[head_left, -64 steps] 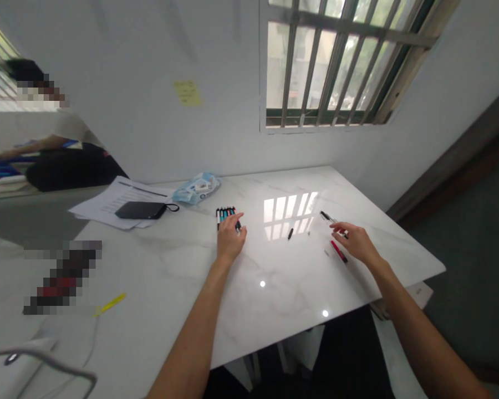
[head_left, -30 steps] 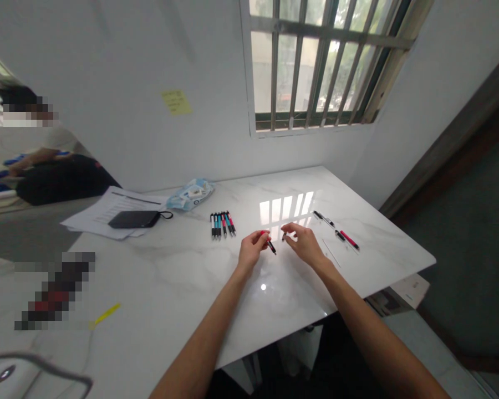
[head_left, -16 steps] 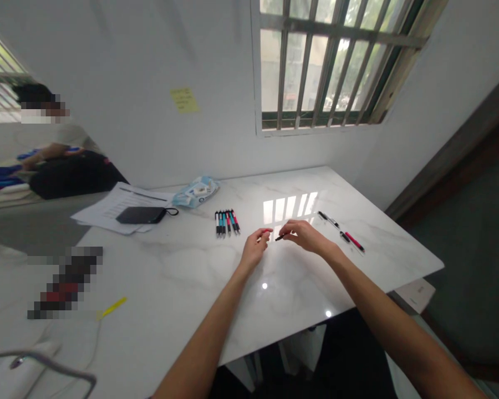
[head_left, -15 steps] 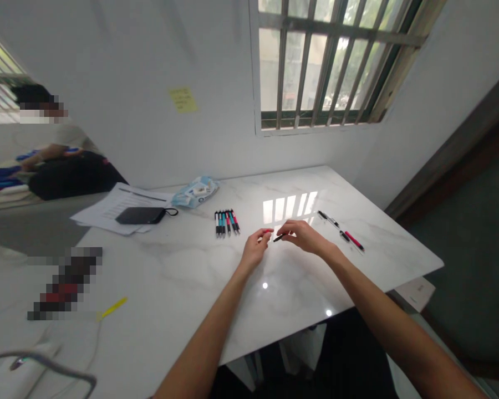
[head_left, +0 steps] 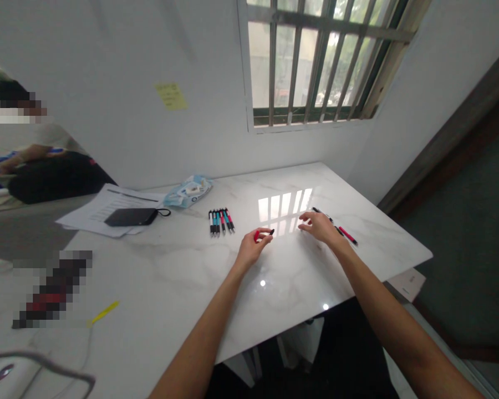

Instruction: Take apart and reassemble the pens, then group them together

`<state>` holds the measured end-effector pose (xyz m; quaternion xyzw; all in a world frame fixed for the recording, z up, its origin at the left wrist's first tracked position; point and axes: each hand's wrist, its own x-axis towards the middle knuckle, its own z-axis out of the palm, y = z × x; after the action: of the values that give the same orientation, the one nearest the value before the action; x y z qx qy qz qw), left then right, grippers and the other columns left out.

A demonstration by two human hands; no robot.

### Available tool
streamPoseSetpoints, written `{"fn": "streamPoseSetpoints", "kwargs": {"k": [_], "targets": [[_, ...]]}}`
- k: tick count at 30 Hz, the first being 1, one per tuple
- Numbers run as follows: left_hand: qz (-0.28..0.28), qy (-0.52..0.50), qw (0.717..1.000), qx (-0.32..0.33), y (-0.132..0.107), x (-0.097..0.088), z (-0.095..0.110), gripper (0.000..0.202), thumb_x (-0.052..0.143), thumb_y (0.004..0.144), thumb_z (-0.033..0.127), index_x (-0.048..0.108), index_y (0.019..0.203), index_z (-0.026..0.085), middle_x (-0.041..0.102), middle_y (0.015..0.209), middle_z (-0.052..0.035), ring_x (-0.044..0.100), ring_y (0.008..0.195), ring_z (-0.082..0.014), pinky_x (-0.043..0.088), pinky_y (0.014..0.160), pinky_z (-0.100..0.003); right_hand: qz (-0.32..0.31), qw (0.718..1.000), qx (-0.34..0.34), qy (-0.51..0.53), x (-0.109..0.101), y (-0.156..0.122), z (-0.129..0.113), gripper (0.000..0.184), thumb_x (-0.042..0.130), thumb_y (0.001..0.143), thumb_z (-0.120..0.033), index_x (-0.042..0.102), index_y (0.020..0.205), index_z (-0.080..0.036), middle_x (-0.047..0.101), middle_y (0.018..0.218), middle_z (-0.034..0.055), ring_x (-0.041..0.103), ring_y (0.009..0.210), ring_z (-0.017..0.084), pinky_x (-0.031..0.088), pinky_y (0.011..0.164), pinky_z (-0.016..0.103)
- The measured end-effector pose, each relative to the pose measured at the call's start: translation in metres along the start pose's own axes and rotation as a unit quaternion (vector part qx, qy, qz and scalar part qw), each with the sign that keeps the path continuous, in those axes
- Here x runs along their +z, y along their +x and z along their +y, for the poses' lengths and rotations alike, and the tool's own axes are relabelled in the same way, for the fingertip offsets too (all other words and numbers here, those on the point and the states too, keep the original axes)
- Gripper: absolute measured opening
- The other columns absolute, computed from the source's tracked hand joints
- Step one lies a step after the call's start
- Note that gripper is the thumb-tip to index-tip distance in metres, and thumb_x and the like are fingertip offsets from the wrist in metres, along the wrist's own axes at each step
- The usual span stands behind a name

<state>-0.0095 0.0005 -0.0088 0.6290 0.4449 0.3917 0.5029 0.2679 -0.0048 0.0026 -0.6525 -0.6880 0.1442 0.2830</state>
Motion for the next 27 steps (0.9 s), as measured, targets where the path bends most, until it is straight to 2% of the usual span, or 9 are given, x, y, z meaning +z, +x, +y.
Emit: {"fn": "streamPoseSetpoints", "kwargs": {"k": [4, 7, 8, 11, 13, 15, 19, 27], "targets": [[-0.002, 0.008, 1.000, -0.001, 0.000, 0.002, 0.001, 0.039, 0.077, 0.077, 0.045, 0.075, 0.104, 0.017, 0.071, 0.081, -0.0036, 0.057, 0.063, -0.0133, 0.038, 0.061, -0.024, -0.034, 0.999, 0.013, 0.003, 0.009, 0.003, 0.011, 0.014, 0.076, 0.080, -0.014, 0.079, 0.092, -0.020, 0.079, 0.091, 0.0068, 0.072, 0.077, 0.020, 0.054, 0.078, 0.032], [0.017, 0.028, 0.999, 0.001, -0.001, 0.001, 0.000, 0.037, 0.076, 0.078, 0.045, 0.076, 0.104, 0.018, 0.072, 0.084, -0.0041, 0.054, 0.059, -0.0121, 0.037, 0.059, -0.024, -0.005, 0.993, -0.004, 0.119, 0.024, 0.006, -0.001, 0.007, 0.072, 0.081, -0.016, 0.077, 0.085, -0.020, 0.078, 0.083, 0.0053, 0.072, 0.077, 0.020, 0.054, 0.077, 0.032], [0.026, 0.036, 0.999, 0.004, 0.000, -0.001, 0.000, 0.036, 0.076, 0.079, 0.045, 0.077, 0.103, 0.018, 0.072, 0.086, -0.0046, 0.055, 0.060, -0.0125, 0.038, 0.059, -0.024, 0.001, 0.982, -0.008, 0.188, 0.029, 0.007, -0.008, 0.006, 0.074, 0.081, -0.022, 0.077, 0.086, -0.020, 0.078, 0.085, 0.0050, 0.072, 0.078, 0.020, 0.055, 0.077, 0.032], [0.045, 0.048, 0.998, 0.014, 0.001, -0.005, -0.001, 0.033, 0.075, 0.078, 0.044, 0.078, 0.099, 0.019, 0.073, 0.090, -0.0062, 0.058, 0.066, -0.0151, 0.039, 0.059, -0.025, -0.010, 0.920, -0.007, 0.393, 0.046, 0.006, -0.027, 0.027, 0.082, 0.074, -0.036, 0.074, 0.093, -0.020, 0.078, 0.092, 0.0052, 0.074, 0.083, 0.021, 0.059, 0.077, 0.033], [0.052, 0.043, 0.998, 0.015, 0.002, -0.007, -0.001, 0.032, 0.076, 0.077, 0.043, 0.079, 0.098, 0.019, 0.073, 0.090, -0.0067, 0.060, 0.070, -0.0165, 0.040, 0.060, -0.025, -0.022, 0.885, -0.003, 0.466, 0.054, 0.004, -0.038, 0.035, 0.087, 0.069, -0.038, 0.073, 0.095, -0.020, 0.078, 0.093, 0.0053, 0.075, 0.085, 0.021, 0.060, 0.079, 0.034], [0.055, 0.034, 0.998, 0.014, 0.002, -0.008, 0.000, 0.032, 0.077, 0.076, 0.043, 0.079, 0.097, 0.019, 0.073, 0.090, -0.0068, 0.060, 0.072, -0.0169, 0.041, 0.061, -0.025, -0.027, 0.870, 0.000, 0.493, 0.060, 0.002, -0.045, 0.037, 0.089, 0.067, -0.038, 0.072, 0.095, -0.020, 0.078, 0.093, 0.0050, 0.075, 0.086, 0.021, 0.061, 0.082, 0.035], [0.049, 0.035, 0.998, 0.019, 0.001, -0.005, 0.000, 0.032, 0.076, 0.077, 0.043, 0.080, 0.097, 0.019, 0.072, 0.089, -0.0061, 0.057, 0.068, -0.0147, 0.041, 0.062, -0.025, -0.034, 0.859, 0.003, 0.511, 0.061, -0.003, -0.052, 0.040, 0.090, 0.066, -0.039, 0.072, 0.096, -0.020, 0.078, 0.092, 0.0052, 0.076, 0.088, 0.022, 0.061, 0.086, 0.037], [0.036, 0.045, 0.998, 0.024, 0.001, -0.005, -0.002, 0.034, 0.076, 0.078, 0.045, 0.080, 0.098, 0.018, 0.071, 0.087, -0.0052, 0.049, 0.058, -0.0108, 0.036, 0.055, -0.023, -0.040, 0.872, 0.001, 0.489, 0.060, -0.007, -0.053, 0.037, 0.089, 0.068, -0.040, 0.071, 0.093, -0.019, 0.078, 0.093, 0.0053, 0.075, 0.090, 0.021, 0.061, 0.089, 0.038]]}}
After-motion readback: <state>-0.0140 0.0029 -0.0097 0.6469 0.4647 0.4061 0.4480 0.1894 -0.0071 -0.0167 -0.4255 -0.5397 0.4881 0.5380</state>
